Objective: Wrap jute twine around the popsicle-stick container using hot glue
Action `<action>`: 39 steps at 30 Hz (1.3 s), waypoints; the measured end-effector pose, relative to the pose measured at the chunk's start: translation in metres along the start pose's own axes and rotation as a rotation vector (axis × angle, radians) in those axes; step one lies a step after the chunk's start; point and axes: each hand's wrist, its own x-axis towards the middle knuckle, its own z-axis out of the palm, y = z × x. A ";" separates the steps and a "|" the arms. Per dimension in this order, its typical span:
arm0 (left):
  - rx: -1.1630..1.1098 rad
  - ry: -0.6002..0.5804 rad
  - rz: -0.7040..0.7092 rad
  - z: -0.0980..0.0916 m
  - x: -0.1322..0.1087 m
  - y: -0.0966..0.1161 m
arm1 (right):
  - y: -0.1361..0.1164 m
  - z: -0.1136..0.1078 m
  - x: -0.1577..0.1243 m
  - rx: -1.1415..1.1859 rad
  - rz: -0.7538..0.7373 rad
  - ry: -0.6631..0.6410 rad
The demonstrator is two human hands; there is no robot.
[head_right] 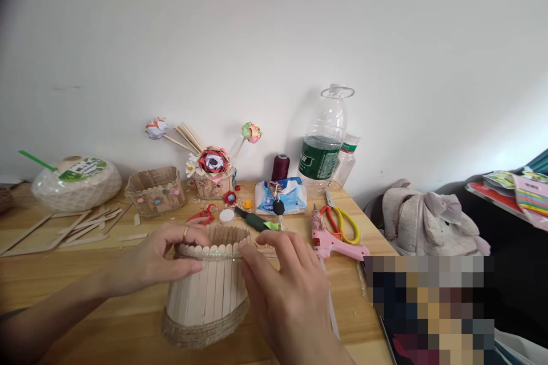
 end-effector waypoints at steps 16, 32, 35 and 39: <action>-0.008 -0.002 0.065 0.004 -0.002 0.002 | -0.009 0.009 0.015 0.308 -0.056 -0.046; -0.060 0.013 0.054 0.007 -0.001 -0.002 | 0.006 0.006 0.008 0.328 -0.170 -0.188; -0.031 0.011 0.055 0.007 -0.001 -0.001 | 0.007 0.008 0.007 0.355 -0.158 -0.176; 0.018 -0.007 0.067 0.006 -0.001 0.001 | 0.012 0.011 0.007 0.394 -0.141 -0.153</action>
